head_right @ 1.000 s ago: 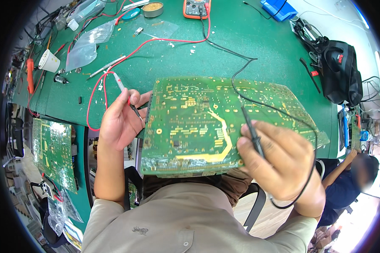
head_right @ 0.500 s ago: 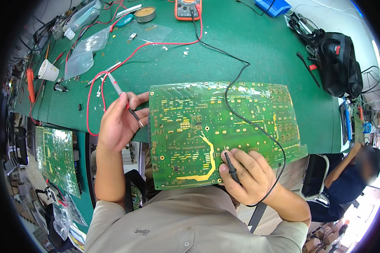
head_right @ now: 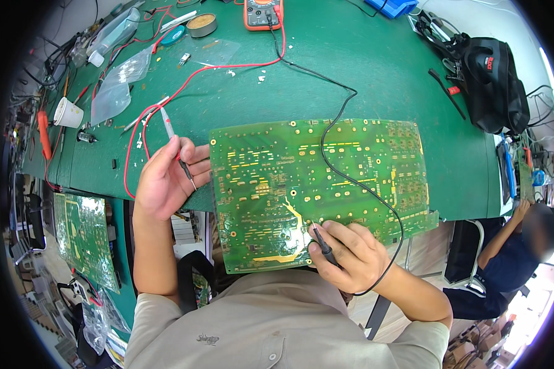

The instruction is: The person uses multimeter probes to test multiple points on a green circuit board. They repeatedly flip the board over to access different sides and continue probing various traces and pads while referencing a multimeter display.

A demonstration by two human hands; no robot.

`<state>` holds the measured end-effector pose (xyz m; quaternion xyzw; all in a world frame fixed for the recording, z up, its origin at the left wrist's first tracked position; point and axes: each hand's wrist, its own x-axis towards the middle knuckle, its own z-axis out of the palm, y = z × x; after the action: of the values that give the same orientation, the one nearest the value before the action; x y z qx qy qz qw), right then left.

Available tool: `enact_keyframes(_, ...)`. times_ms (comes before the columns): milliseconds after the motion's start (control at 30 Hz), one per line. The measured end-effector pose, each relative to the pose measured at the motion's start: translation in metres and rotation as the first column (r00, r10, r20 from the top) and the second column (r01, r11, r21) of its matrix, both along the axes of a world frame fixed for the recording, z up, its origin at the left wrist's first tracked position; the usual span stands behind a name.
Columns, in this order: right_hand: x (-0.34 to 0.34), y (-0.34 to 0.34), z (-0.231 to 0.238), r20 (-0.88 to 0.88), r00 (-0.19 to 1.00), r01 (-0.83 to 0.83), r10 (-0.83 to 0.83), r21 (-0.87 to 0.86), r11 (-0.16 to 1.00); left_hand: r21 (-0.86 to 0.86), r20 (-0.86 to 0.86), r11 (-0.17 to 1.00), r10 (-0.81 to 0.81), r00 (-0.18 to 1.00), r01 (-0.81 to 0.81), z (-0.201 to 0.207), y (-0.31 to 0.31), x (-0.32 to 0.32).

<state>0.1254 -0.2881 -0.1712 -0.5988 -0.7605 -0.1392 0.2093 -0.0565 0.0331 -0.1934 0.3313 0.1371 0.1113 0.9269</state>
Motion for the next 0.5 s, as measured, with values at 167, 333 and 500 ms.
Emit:
enact_keyframes(167, 0.001, 0.0, -0.005, -0.03, 0.999, -0.033, 0.034, 0.043, 0.999, -0.006, 0.023, 0.999, -0.049, 0.999, 0.049, 0.009, 0.001, -0.002)
enact_keyframes(333, -0.001, 0.002, -0.001, -0.061, 0.998, 0.005, -0.005, 0.0, 1.0, 0.288, -0.071, 0.954, 0.111, 0.991, -0.087, 0.016, -0.001, -0.008)
enact_keyframes(500, 0.017, -0.001, 0.033, -0.414, 0.91, -0.129, 0.002, -0.279, 0.951, 0.461, -0.003, 0.86, 0.249, 0.968, -0.22, 0.015, -0.004, -0.004)
